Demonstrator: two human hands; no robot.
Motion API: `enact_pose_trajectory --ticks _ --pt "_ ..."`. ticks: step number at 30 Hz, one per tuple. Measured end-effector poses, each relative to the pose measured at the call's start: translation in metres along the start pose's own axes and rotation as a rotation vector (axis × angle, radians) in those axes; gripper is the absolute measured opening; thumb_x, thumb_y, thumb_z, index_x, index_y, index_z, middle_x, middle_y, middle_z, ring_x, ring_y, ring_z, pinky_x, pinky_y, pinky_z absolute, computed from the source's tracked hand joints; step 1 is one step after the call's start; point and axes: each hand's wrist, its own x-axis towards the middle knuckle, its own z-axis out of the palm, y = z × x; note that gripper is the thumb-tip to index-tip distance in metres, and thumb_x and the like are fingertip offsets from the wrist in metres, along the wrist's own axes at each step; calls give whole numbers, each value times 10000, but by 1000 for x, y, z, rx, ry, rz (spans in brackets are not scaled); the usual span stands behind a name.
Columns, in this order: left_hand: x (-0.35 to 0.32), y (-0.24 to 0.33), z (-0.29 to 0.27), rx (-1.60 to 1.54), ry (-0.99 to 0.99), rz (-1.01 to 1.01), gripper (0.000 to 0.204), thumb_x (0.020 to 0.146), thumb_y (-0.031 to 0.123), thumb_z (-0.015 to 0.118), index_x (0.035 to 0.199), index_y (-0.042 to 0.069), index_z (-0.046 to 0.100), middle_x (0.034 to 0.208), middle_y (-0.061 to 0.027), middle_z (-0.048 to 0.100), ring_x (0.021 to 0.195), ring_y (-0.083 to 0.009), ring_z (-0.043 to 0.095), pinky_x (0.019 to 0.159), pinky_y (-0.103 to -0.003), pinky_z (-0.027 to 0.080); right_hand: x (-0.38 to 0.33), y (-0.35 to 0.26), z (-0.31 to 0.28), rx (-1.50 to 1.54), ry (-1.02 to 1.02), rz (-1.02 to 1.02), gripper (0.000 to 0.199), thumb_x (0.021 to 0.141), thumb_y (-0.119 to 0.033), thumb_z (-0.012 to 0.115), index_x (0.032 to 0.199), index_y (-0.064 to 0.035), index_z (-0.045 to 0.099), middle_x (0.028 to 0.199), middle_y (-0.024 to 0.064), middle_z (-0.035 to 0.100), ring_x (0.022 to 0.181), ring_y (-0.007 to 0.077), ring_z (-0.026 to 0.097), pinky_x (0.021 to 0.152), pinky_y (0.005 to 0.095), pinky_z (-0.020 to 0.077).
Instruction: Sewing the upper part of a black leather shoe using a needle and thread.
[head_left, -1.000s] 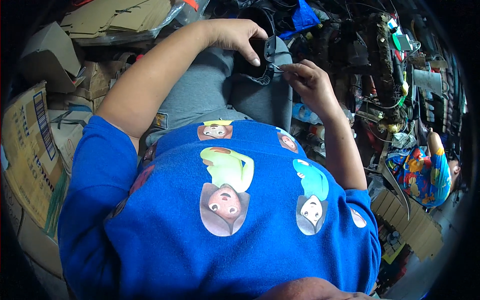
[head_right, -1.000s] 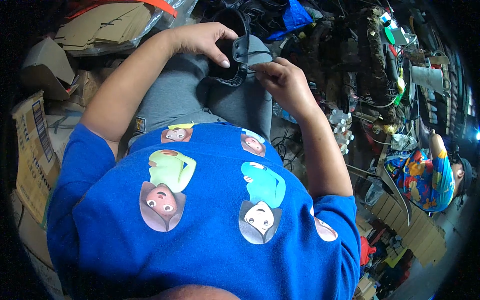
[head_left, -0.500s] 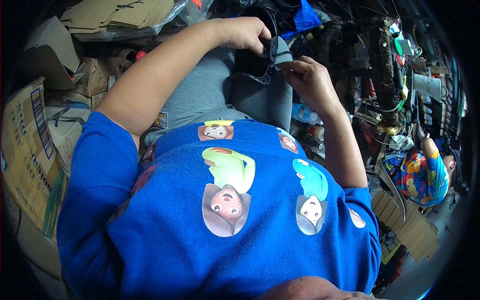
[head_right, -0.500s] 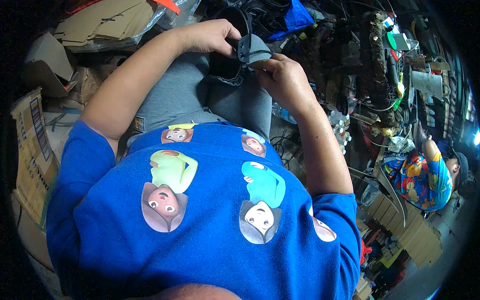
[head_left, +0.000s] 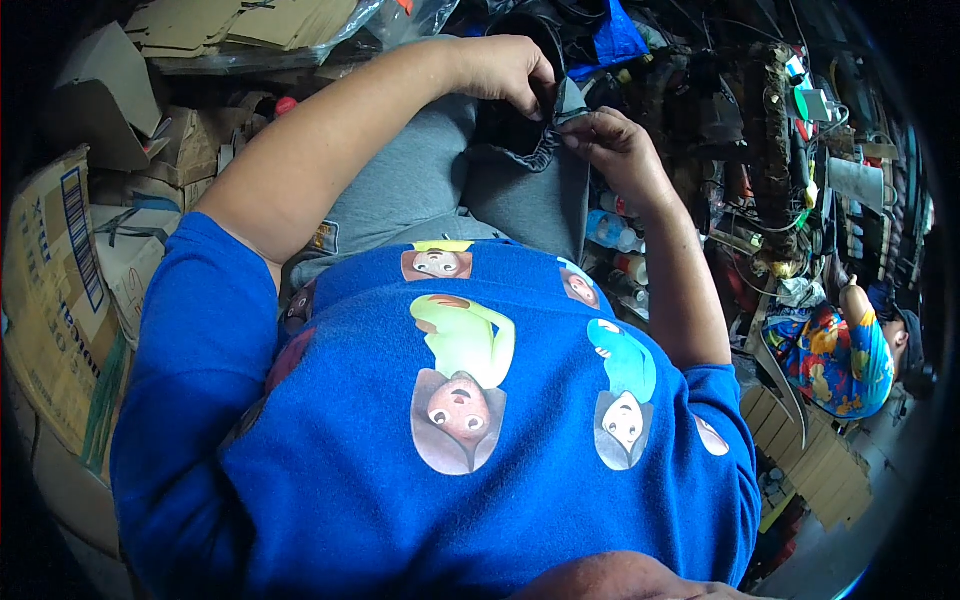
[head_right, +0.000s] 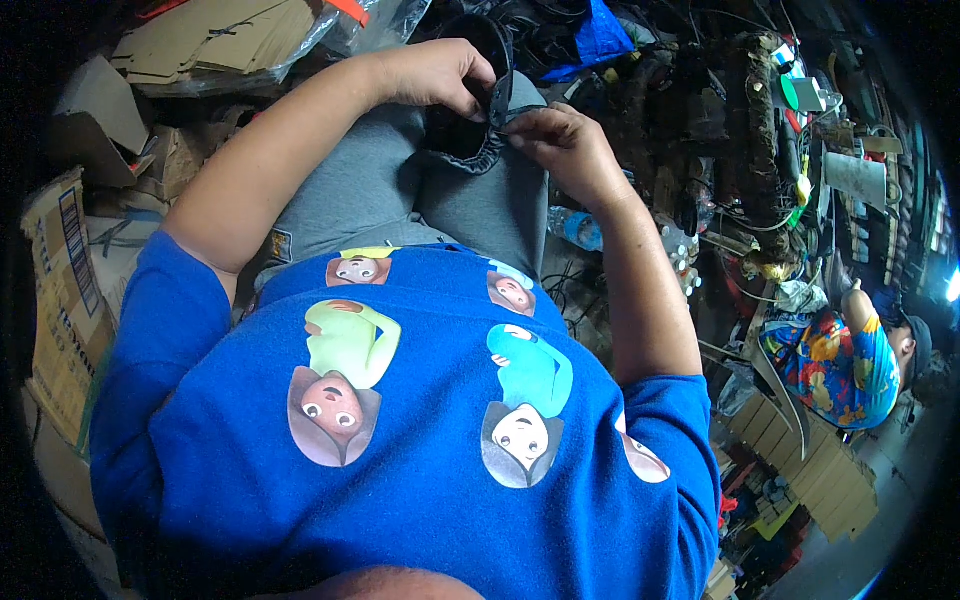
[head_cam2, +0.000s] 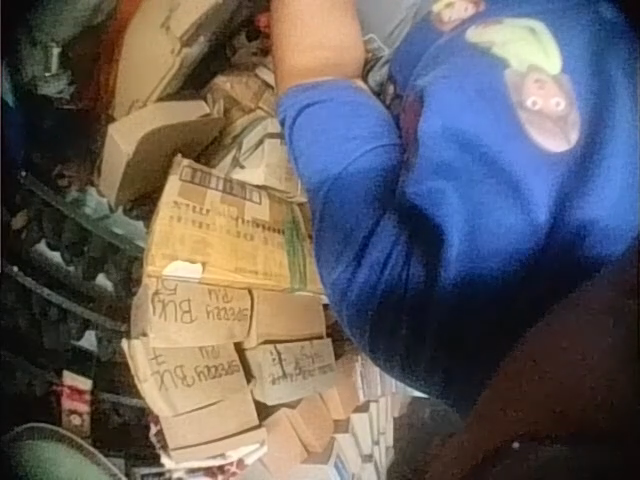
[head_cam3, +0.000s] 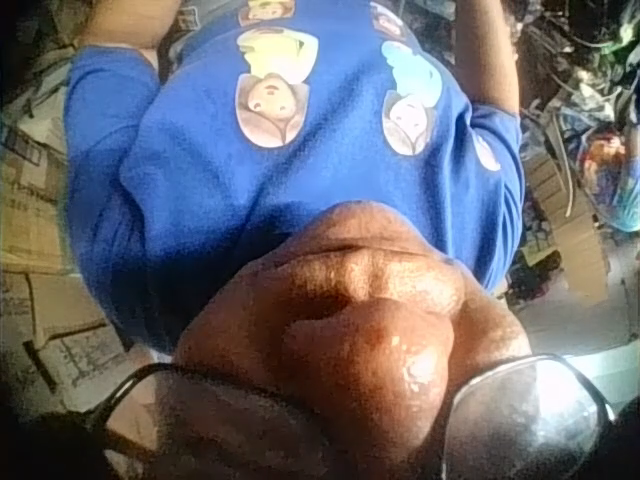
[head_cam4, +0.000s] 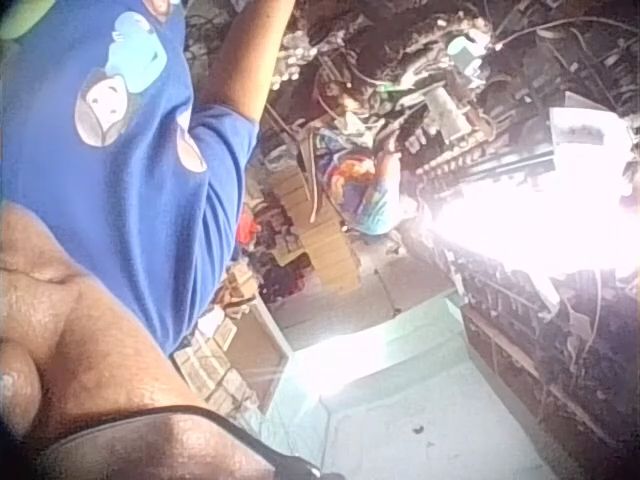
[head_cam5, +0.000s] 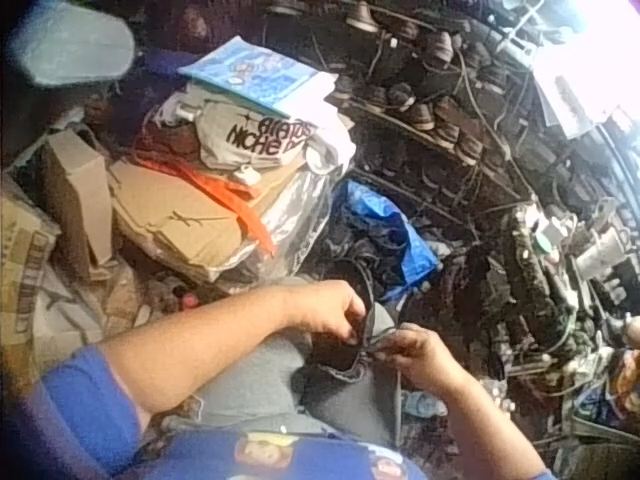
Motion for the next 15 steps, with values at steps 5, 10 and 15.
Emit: enact_pose_trajectory --ticks 5,10,15 --pt "-3 -1 4 4 71 -4 263 719 30 617 978 1 653 913 -73 669 850 -158 613 821 -282 456 -6 -12 13 -88 148 -73 162 761 -32 693 921 -64 686 831 48 576 763 123 580 690 260 471" --pt "-45 2 1 365 498 192 340 743 -36 472 1055 44 580 1008 -124 520 1003 -254 537 864 -337 438 -20 -13 15 -189 224 -178 228 758 -27 678 970 -109 702 762 66 552 720 167 590 646 269 475" --pt "-83 15 28 404 574 93 205 771 34 600 956 100 660 899 -87 548 913 -215 554 843 -363 416 -28 -13 22 -459 271 -256 269 752 -24 644 986 -140 711 767 89 568 697 240 590 626 314 479"
